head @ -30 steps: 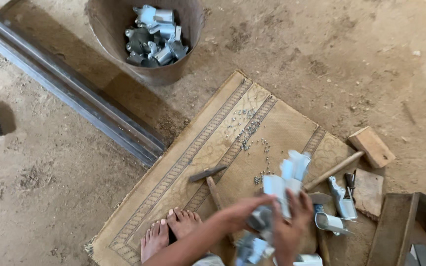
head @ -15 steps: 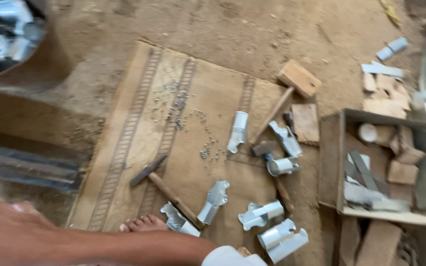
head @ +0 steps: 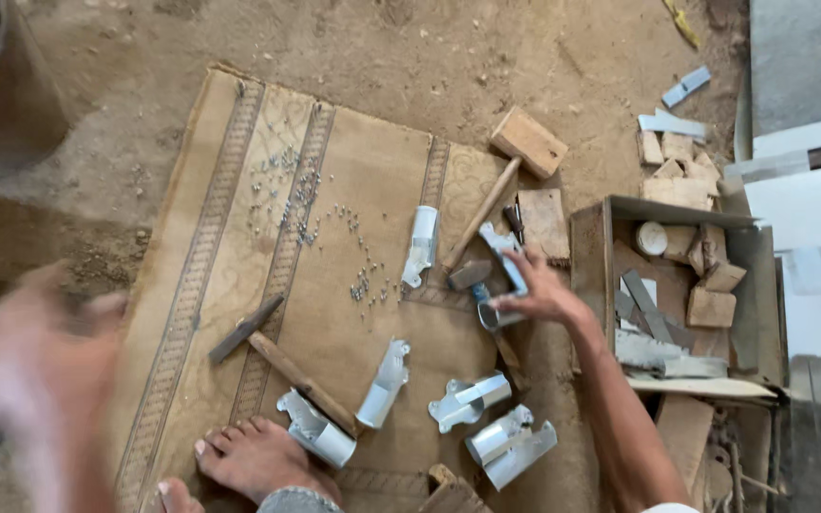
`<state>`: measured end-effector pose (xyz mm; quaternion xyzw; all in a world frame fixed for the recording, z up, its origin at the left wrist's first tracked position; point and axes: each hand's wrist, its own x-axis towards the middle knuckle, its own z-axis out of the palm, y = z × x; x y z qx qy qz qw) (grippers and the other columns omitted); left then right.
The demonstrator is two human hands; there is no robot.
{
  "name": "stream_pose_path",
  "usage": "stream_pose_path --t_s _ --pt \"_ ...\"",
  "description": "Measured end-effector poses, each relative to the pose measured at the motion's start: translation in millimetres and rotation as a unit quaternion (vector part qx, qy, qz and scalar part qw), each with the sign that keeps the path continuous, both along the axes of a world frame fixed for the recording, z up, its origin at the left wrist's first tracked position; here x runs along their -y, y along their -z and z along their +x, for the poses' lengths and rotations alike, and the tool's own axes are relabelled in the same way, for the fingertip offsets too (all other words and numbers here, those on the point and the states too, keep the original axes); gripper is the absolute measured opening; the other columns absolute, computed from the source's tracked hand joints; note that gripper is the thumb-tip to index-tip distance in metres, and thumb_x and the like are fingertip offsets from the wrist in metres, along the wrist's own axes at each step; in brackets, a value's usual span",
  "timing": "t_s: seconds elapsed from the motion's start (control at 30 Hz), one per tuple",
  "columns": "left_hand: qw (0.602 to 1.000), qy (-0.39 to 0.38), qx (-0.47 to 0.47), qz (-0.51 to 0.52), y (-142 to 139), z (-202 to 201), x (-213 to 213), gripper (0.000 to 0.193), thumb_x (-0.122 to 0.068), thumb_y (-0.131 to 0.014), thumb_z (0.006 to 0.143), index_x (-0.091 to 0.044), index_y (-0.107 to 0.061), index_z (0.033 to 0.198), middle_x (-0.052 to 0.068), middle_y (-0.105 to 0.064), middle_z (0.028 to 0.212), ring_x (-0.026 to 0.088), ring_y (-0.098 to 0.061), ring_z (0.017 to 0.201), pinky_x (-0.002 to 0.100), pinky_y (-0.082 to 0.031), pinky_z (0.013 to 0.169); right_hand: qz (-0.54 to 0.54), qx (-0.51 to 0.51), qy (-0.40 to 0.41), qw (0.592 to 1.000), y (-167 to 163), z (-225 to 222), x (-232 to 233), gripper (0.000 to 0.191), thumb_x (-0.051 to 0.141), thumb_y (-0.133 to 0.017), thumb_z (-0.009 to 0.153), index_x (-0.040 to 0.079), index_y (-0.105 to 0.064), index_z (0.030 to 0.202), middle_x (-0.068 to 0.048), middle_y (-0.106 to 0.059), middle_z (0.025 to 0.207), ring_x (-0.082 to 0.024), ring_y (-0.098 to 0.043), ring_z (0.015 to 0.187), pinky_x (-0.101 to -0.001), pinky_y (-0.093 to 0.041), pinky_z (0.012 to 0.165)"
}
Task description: The person sits on a mat on the floor and hammers galvanized sheet-metal bracket parts against a steel beam, reshaping and flattening them one at a time, then sets finished parts aside and picks the next piece from a pile.
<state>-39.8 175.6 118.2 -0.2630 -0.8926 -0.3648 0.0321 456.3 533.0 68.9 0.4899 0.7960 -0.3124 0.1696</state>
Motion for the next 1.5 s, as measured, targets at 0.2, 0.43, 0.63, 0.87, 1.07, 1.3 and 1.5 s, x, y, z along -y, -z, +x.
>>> stream_pose_path --t_s 0.2,0.43,0.63,0.87,1.07,1.3,1.5 --pt "0.804 0.431 0.222 -0.344 45 219 -168 0.087 -0.068 -0.073 0.076 -0.023 -0.048 0.146 0.020 -0.045 0.146 0.039 -0.050 0.131 0.055 -0.045 0.104 0.015 0.015 0.083 0.996 20 1 11 0.113 0.053 -0.093 0.054 0.031 -0.039 0.150 -0.026 -0.021 0.162 -0.048 -0.048 0.136 -0.0508 -0.044 0.113" --pt "0.768 0.550 0.115 -0.307 65 273 -109 0.101 -0.028 -0.092 0.066 -0.029 -0.039 0.153 0.019 -0.021 0.163 0.056 -0.037 0.130 0.062 -0.052 0.085 0.104 0.050 0.181 0.977 36 6 29 0.068 0.044 -0.074 0.076 0.032 -0.055 0.140 -0.010 -0.056 0.140 -0.038 -0.064 0.118 -0.0513 -0.052 0.099" --pt "0.830 0.474 0.208 -0.207 91 235 -82 0.061 -0.004 -0.071 0.074 -0.023 -0.060 0.131 0.005 -0.046 0.149 0.038 -0.051 0.128 0.048 -0.056 0.092 0.184 0.077 0.172 0.965 53 23 23 0.055 0.047 -0.074 0.079 0.026 -0.067 0.129 -0.011 -0.070 0.119 -0.036 -0.068 0.113 -0.0514 -0.054 0.094" --pt "0.976 0.075 0.072 -0.190 1 30 20 0.072 -0.019 -0.080 0.068 -0.018 -0.060 0.137 0.029 -0.040 0.151 0.044 -0.053 0.124 0.053 -0.048 0.098 -0.117 -0.219 0.357 0.900 -22 -78 96 0.067 0.017 -0.077 0.081 0.018 -0.051 0.142 -0.009 -0.072 0.101 -0.016 -0.068 0.079 -0.0319 -0.054 0.062" --pt "0.941 -0.201 0.160 -0.221 39 6 147 0.072 -0.027 -0.080 0.080 -0.015 -0.055 0.147 0.017 -0.054 0.139 0.034 -0.052 0.129 0.056 -0.040 0.109 -0.270 -0.466 -0.132 0.832 -59 -228 241 0.062 0.026 -0.072 0.095 0.006 -0.049 0.149 -0.018 -0.056 0.148 -0.031 -0.060 0.130 -0.0399 -0.053 0.101" --pt "0.949 -0.046 0.179 -0.256 47 64 134 0.055 -0.023 -0.073 0.081 -0.022 -0.061 0.135 0.009 -0.056 0.133 0.030 -0.050 0.129 0.061 -0.031 0.111 0.122 -0.249 -0.118 0.953 -89 -130 198 0.063 0.041 -0.080 0.081 0.020 -0.059 0.137 -0.013 -0.055 0.145 -0.034 -0.048 0.137 -0.0545 -0.037 0.111" --pt "0.841 0.494 -0.007 -0.222 7 144 12 0.044 -0.020 -0.066 0.081 -0.028 -0.065 0.124 0.002 -0.058 0.128 0.027 -0.049 0.129 0.065 -0.023 0.112 0.177 -0.001 -0.058 0.982 -52 9 125 0.096 0.040 -0.088 0.068 0.028 -0.040 0.150 -0.014 -0.035 0.159 -0.040 -0.026 0.146 -0.0647 -0.022 0.108"
